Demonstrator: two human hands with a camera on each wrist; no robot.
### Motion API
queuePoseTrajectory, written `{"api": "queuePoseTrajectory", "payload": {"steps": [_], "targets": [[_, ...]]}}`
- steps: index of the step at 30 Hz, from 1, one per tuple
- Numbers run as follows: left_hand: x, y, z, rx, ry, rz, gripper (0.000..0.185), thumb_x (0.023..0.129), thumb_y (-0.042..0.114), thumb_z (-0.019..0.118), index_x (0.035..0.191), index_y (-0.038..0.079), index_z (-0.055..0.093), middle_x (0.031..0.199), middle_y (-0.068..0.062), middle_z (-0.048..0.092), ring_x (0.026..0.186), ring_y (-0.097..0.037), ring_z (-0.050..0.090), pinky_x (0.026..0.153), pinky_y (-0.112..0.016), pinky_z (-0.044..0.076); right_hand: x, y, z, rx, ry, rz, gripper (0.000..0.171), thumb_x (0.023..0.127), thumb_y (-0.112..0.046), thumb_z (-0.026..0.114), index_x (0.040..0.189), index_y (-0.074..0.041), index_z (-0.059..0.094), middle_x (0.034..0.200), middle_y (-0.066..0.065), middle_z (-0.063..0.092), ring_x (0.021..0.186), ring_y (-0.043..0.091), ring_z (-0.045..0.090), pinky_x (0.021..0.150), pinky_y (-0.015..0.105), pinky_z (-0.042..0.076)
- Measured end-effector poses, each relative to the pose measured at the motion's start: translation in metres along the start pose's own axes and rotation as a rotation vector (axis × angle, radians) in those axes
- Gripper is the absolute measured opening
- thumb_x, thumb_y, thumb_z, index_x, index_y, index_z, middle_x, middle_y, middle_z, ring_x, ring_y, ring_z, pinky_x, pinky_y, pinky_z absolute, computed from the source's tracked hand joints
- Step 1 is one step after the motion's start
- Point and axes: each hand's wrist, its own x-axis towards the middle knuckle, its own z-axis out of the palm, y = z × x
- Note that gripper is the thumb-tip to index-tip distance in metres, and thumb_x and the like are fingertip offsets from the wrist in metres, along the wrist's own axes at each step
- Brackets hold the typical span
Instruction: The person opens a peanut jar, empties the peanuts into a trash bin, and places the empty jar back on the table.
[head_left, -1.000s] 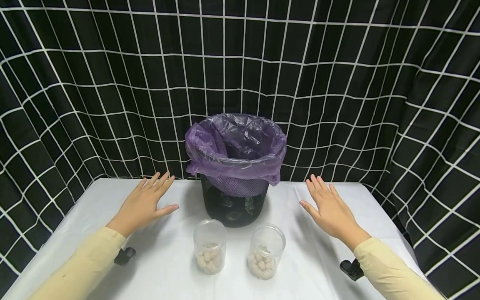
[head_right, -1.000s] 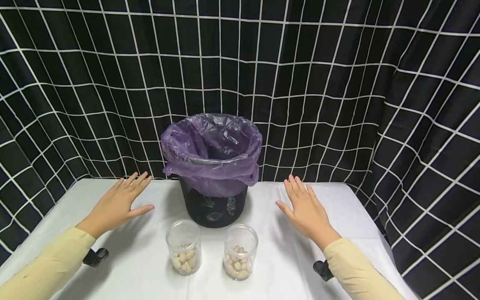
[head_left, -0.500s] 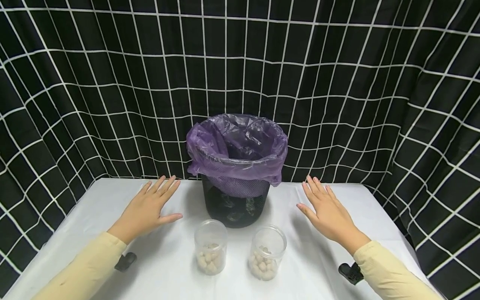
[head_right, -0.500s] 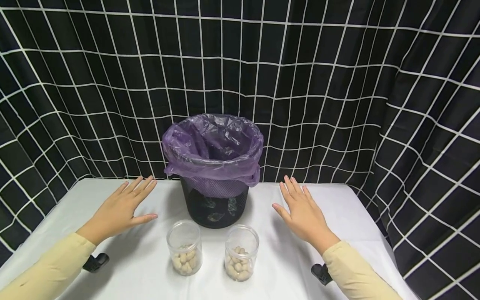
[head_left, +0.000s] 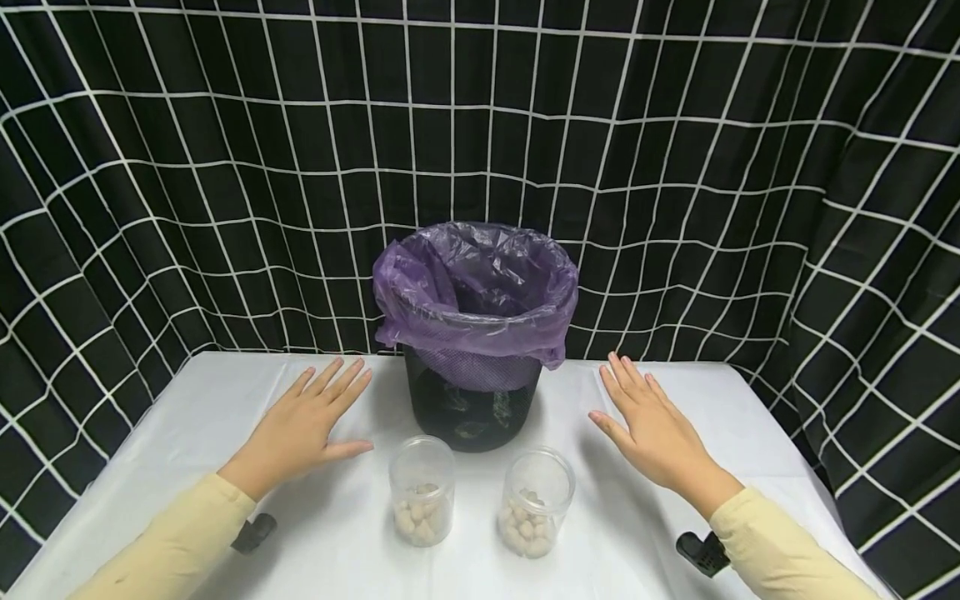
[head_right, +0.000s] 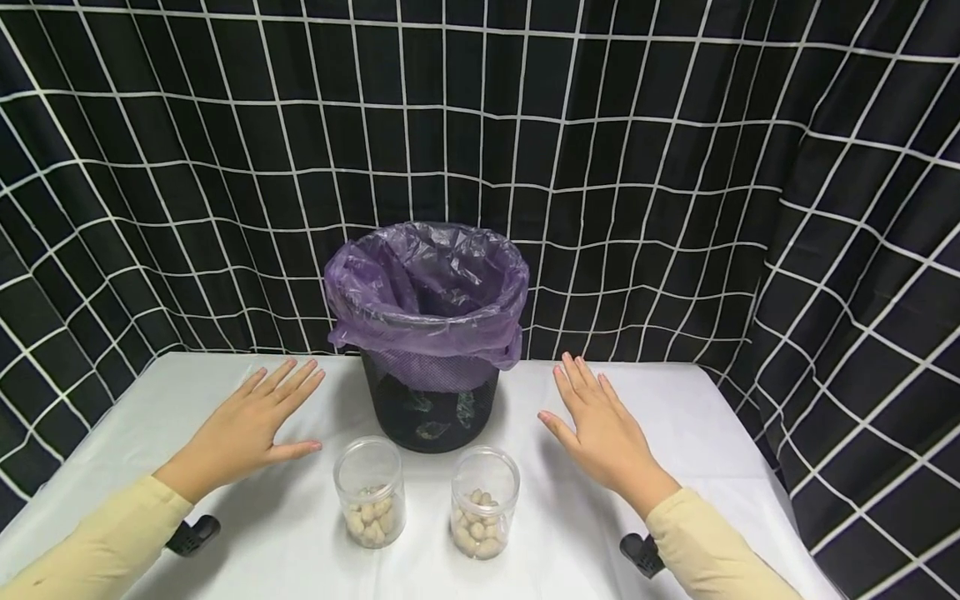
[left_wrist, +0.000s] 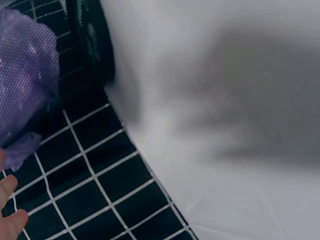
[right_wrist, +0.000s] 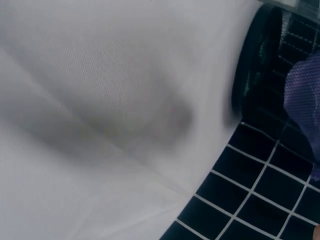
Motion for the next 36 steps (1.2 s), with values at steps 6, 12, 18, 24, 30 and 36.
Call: {"api": "queuePoseTrajectory", "payload": {"steps": [6,12,18,24,30,36], "targets": [[-0.003,0.004,0.000,0.011,0.020,0.038,0.091,0.086,0.067,0.057,0.154,0.010,0.035,0.160,-0.010,0.037,0.147,-0.036,0.035,0.120,-0.058,0.031,-0.001,-0.005,0.001,0.027,0.004,0.012,0.075,0.103,-0.048,0.043,0.156,0.001,0.023,0.166,0.017,0.014,0.154,0.037,0.014,0.128,0.051,0.009],[-0.004,0.008,0.000,0.011,0.020,0.057,0.096,0.083,0.070,0.058,0.155,0.011,0.035,0.160,-0.008,0.037,0.148,-0.035,0.035,0.121,-0.058,0.029,-0.005,-0.012,0.002,0.054,0.017,-0.008,0.075,0.102,-0.047,0.046,0.155,0.002,0.025,0.166,0.018,0.017,0.153,0.037,0.017,0.128,0.051,0.012],[-0.006,0.011,0.002,0.031,0.011,0.072,0.096,0.083,0.070,0.058,0.154,0.010,0.036,0.160,-0.008,0.036,0.148,-0.033,0.035,0.122,-0.057,0.027,-0.009,-0.021,0.003,0.057,0.012,-0.015,0.075,0.102,-0.048,0.046,0.156,0.000,0.025,0.166,0.017,0.018,0.154,0.036,0.018,0.128,0.050,0.013],[-0.008,0.017,0.002,0.038,0.010,0.087,0.096,0.083,0.071,0.058,0.154,0.010,0.035,0.161,-0.008,0.035,0.148,-0.032,0.035,0.121,-0.055,0.030,-0.014,-0.031,0.003,0.061,0.031,-0.021,0.076,0.101,-0.049,0.049,0.155,0.000,0.027,0.166,0.015,0.019,0.153,0.035,0.019,0.130,0.041,0.008],[-0.011,0.024,-0.002,-0.001,0.020,0.080,0.098,0.081,0.068,0.063,0.154,0.009,0.036,0.159,-0.009,0.039,0.147,-0.033,0.037,0.120,-0.056,0.032,-0.015,-0.041,0.002,0.058,0.043,-0.066,0.075,0.100,-0.049,0.050,0.155,-0.002,0.030,0.165,0.016,0.023,0.153,0.035,0.021,0.130,0.036,0.004],[-0.016,0.029,-0.003,-0.040,0.014,0.052,0.102,0.078,0.068,0.066,0.154,0.008,0.034,0.159,-0.009,0.039,0.146,-0.034,0.039,0.120,-0.057,0.031,-0.019,-0.049,0.004,0.044,0.063,-0.103,0.074,0.099,-0.047,0.053,0.154,-0.003,0.032,0.164,0.015,0.024,0.153,0.034,0.023,0.129,0.029,0.001]]}}
